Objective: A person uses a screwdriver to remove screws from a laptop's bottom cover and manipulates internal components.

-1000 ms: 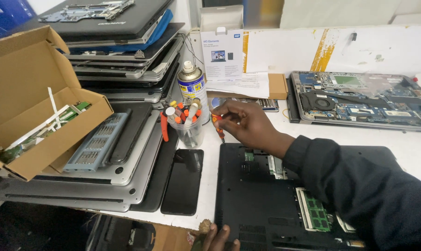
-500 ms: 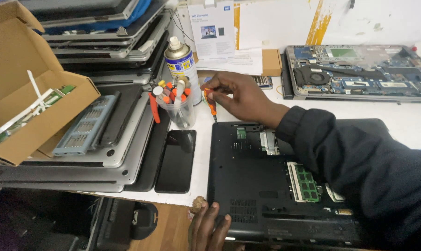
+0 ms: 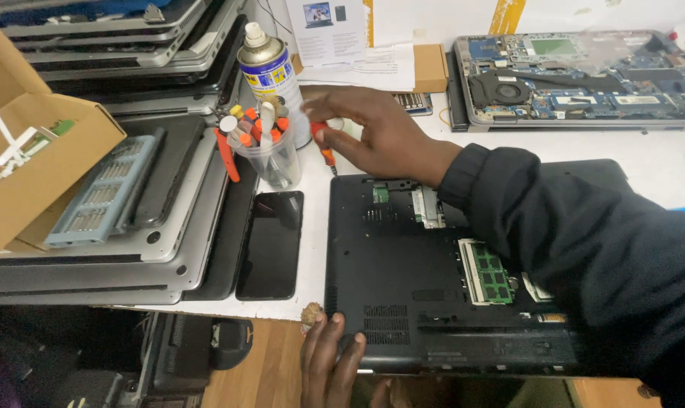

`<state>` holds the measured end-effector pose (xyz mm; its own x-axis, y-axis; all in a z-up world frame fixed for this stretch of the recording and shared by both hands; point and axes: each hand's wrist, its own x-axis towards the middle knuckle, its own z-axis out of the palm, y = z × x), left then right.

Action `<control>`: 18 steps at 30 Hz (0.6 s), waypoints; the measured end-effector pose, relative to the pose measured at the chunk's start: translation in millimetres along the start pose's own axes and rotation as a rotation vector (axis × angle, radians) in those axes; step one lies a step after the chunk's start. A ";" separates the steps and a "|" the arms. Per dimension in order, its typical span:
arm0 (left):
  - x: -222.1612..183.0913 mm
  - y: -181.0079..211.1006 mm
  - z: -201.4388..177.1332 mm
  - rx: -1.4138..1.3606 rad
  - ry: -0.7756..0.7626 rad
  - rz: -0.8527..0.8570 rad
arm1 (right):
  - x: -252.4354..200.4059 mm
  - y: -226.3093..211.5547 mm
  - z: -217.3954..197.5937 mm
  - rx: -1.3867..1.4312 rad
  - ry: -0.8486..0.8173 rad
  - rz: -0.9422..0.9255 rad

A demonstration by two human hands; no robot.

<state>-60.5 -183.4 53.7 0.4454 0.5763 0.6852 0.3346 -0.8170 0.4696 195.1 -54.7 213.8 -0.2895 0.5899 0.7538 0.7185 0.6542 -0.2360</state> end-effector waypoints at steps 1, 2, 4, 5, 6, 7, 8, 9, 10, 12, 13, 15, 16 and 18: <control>0.2 -1.1 -1.6 -0.003 -0.004 -0.002 | 1.1 1.8 1.0 0.000 -0.002 0.006; -0.3 -2.2 -4.1 -0.032 -0.062 -0.016 | 1.8 3.2 2.9 0.041 0.056 0.032; -0.2 -0.8 -8.8 -0.063 -0.126 -0.035 | 0.1 7.0 6.4 0.083 0.112 0.065; 0.8 1.9 -11.0 -0.069 -0.129 -0.029 | -2.1 9.4 7.8 -0.019 0.095 0.022; 3.8 3.4 -12.6 -0.075 -0.129 -0.019 | -2.5 12.9 8.2 -0.125 0.079 -0.026; 3.5 2.6 -11.2 -0.076 -0.133 -0.019 | -1.5 9.6 7.5 -0.125 0.080 -0.022; 2.6 2.1 -9.3 -0.087 -0.109 -0.019 | -1.1 6.2 6.6 0.024 0.058 0.020; 1.6 1.6 -7.6 -0.098 -0.085 -0.020 | -0.7 2.6 5.9 0.174 0.036 0.063; 1.7 2.2 -6.8 -0.099 -0.086 -0.023 | -1.5 7.2 6.8 0.174 0.034 0.065; 2.6 2.8 -6.4 -0.105 -0.044 -0.011 | -0.9 15.9 9.7 0.011 0.170 0.023; 2.7 2.2 -6.4 -0.102 -0.042 -0.014 | -1.4 13.9 8.9 0.014 0.169 0.021; 2.6 1.6 -4.7 -0.110 -0.022 0.006 | -3.1 10.4 6.6 -0.087 0.059 0.007; 2.7 1.6 -5.4 -0.110 -0.019 0.001 | -2.7 9.9 7.0 -0.085 0.054 0.005; 2.2 1.3 -7.6 -0.125 -0.068 -0.011 | -1.9 8.7 9.0 0.145 0.044 0.110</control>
<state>-65.5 -183.3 60.0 0.4986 0.5822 0.6422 0.2361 -0.8041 0.5456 196.2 -45.9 204.8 -0.1840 0.6425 0.7439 0.6444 0.6503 -0.4023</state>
